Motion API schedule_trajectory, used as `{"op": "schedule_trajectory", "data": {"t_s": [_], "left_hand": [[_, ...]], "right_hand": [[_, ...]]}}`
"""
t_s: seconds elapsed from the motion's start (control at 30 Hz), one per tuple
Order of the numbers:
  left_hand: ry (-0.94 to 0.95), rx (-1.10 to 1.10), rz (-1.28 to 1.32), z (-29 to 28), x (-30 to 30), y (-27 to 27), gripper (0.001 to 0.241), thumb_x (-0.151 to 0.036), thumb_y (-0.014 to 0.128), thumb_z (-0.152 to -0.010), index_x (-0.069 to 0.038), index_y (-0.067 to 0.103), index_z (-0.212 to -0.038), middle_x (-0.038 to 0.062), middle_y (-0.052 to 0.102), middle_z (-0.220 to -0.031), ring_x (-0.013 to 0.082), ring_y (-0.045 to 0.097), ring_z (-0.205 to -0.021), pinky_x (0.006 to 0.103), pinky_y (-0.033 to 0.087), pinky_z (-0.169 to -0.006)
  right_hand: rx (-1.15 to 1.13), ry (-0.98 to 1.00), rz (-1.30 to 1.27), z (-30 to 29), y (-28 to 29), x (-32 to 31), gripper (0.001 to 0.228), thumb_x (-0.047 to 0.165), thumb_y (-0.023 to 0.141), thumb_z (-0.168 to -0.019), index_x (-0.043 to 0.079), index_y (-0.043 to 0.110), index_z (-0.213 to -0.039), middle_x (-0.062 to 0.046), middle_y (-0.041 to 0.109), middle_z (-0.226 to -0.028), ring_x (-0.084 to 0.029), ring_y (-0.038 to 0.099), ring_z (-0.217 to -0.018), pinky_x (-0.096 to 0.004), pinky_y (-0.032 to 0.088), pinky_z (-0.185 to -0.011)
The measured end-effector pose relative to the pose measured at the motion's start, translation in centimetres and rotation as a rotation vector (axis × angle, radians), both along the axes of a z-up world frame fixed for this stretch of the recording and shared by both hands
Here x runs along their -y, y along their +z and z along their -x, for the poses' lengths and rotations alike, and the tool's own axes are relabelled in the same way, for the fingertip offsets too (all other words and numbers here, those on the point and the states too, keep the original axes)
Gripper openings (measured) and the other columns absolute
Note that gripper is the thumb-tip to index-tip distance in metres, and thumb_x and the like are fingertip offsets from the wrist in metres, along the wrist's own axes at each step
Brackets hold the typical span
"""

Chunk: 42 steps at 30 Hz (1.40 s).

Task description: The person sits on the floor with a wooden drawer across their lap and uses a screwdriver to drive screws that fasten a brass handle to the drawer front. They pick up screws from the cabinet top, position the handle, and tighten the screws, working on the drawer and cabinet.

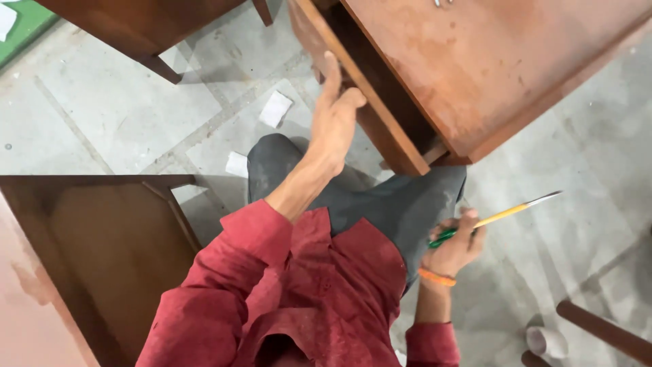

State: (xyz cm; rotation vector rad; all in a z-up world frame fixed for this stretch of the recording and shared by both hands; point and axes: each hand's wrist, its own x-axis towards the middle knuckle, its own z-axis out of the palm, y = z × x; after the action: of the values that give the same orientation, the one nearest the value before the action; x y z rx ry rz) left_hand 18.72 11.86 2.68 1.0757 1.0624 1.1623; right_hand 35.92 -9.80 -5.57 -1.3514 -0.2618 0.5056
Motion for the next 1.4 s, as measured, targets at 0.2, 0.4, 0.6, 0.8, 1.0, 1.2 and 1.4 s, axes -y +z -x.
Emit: {"op": "schedule_trajectory", "data": {"t_s": [0.2,0.4,0.6,0.8,1.0,1.2,1.4], "left_hand": [[-0.148,0.025,0.188,-0.5,-1.3,2.9,0.095,-0.002,0.054,-0.085,-0.022,0.005,-0.164,0.015,0.042,-0.159,0.0116,0.056,-0.086,0.0299,0.051,-0.087],[-0.283,-0.015,-0.033,-0.3,-4.3,-3.0,0.097,0.001,0.061,-0.094,-0.019,0.002,-0.169,0.023,0.029,-0.169,0.0152,0.041,-0.141,0.0275,0.042,-0.110],[-0.480,0.119,0.108,5.4,-5.8,-1.5,0.081,-0.013,0.062,-0.091,-0.018,0.022,-0.160,0.017,0.037,-0.157,0.0251,0.061,-0.124,0.0335,0.056,-0.099],[-0.356,-0.399,0.048,4.1,-6.7,-2.9,0.037,-0.027,0.063,-0.098,0.000,0.076,-0.118,0.020,0.076,-0.105,0.0257,0.069,-0.095,0.0346,0.055,-0.083],[-0.522,-0.636,-0.082,1.8,-8.2,-3.4,0.047,-0.044,0.065,-0.097,0.001,0.075,-0.090,0.015,0.074,-0.077,0.0326,0.073,-0.076,0.0434,0.055,-0.075],[-0.452,-0.850,-0.345,2.7,-6.5,-3.2,0.039,-0.044,0.061,-0.100,-0.008,0.076,-0.098,0.020,0.070,-0.077,0.0417,0.069,-0.082,0.0498,0.051,-0.078],[-0.342,-0.653,-0.044,9.2,0.9,-4.7,0.048,-0.046,0.058,-0.102,0.000,0.071,-0.098,0.013,0.067,-0.081,0.0265,0.064,-0.079,0.0402,0.051,-0.078]], "right_hand": [[-0.019,-0.010,0.130,3.1,-2.0,-0.2,0.023,0.025,0.065,-0.104,0.004,0.058,-0.110,-0.002,0.055,-0.070,-0.010,0.050,-0.053,-0.025,0.041,-0.046],[0.134,0.066,0.187,4.4,-1.8,0.1,0.027,0.026,0.064,-0.106,0.001,0.057,-0.114,-0.003,0.057,-0.073,-0.009,0.052,-0.056,-0.023,0.042,-0.049],[0.224,0.105,0.126,5.6,-2.2,0.6,0.031,0.028,0.065,-0.107,0.001,0.055,-0.118,-0.003,0.057,-0.077,-0.007,0.054,-0.060,-0.022,0.044,-0.051],[0.206,0.052,0.148,5.1,-2.4,0.8,0.030,0.028,0.064,-0.108,0.000,0.056,-0.115,-0.004,0.057,-0.074,-0.008,0.053,-0.057,-0.023,0.043,-0.050],[0.172,0.046,0.165,4.8,-2.7,1.5,0.029,0.027,0.065,-0.106,0.001,0.055,-0.114,-0.004,0.059,-0.075,-0.008,0.054,-0.057,-0.023,0.045,-0.050],[0.249,0.008,0.232,4.7,-1.7,2.1,0.031,0.029,0.066,-0.106,0.001,0.056,-0.115,-0.004,0.060,-0.076,-0.008,0.054,-0.059,-0.023,0.046,-0.052],[0.254,-0.011,0.224,3.8,-2.1,2.3,0.033,0.031,0.065,-0.107,0.001,0.056,-0.115,-0.004,0.061,-0.077,-0.007,0.055,-0.060,-0.022,0.045,-0.052]]}}
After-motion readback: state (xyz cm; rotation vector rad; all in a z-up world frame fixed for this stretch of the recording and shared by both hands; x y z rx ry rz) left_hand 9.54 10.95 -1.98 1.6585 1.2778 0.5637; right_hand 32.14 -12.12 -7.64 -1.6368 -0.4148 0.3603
